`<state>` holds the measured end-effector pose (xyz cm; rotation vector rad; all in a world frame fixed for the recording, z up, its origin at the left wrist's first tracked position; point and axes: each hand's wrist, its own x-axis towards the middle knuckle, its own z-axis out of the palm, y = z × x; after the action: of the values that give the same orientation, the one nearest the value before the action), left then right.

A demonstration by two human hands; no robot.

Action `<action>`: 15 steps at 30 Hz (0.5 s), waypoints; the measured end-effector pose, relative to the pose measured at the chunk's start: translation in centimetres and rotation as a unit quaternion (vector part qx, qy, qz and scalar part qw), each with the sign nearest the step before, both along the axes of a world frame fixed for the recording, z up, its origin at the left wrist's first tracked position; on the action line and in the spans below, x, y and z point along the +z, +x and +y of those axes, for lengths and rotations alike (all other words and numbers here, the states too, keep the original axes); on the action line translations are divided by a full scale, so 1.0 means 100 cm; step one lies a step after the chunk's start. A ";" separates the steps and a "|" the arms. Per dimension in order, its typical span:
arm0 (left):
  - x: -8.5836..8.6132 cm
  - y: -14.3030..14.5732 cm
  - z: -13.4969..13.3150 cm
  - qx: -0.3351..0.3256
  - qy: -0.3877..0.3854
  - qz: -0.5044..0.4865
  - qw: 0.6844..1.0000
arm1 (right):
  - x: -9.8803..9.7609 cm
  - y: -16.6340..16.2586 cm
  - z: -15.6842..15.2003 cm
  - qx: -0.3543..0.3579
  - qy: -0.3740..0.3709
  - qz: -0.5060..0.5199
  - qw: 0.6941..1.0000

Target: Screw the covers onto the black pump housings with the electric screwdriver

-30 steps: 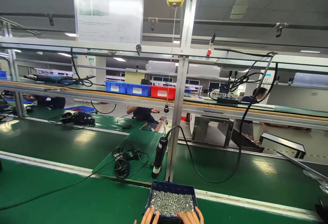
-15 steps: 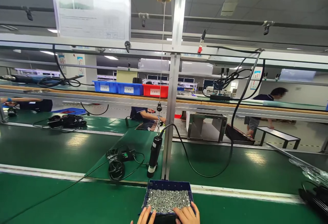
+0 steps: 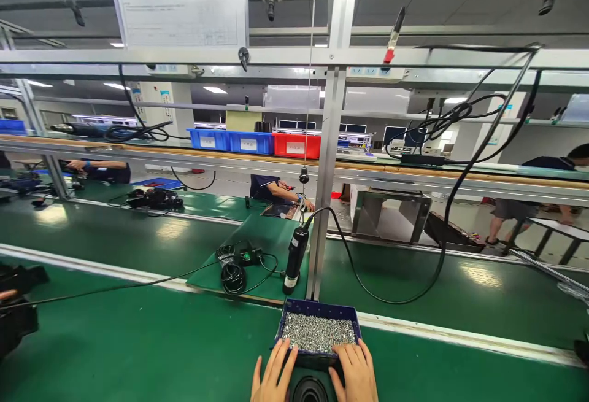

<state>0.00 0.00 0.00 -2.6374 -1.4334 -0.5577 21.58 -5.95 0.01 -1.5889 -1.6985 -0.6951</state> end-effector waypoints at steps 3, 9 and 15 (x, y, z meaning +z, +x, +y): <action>-0.002 -0.001 0.000 -0.003 0.011 0.013 1.000 | 0.003 -0.005 0.000 0.002 0.012 0.050 0.999; 0.000 -0.003 -0.001 -0.018 0.007 0.013 1.000 | -0.010 -0.011 0.004 -0.003 0.007 0.121 0.993; 0.001 -0.006 0.001 -0.015 -0.001 0.004 1.000 | -0.012 -0.013 0.007 -0.032 -0.002 0.117 0.993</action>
<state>-0.55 0.14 0.08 -2.6632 -1.3958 -0.5475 20.29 -5.29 -1.21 -1.6625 -1.4850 -0.5136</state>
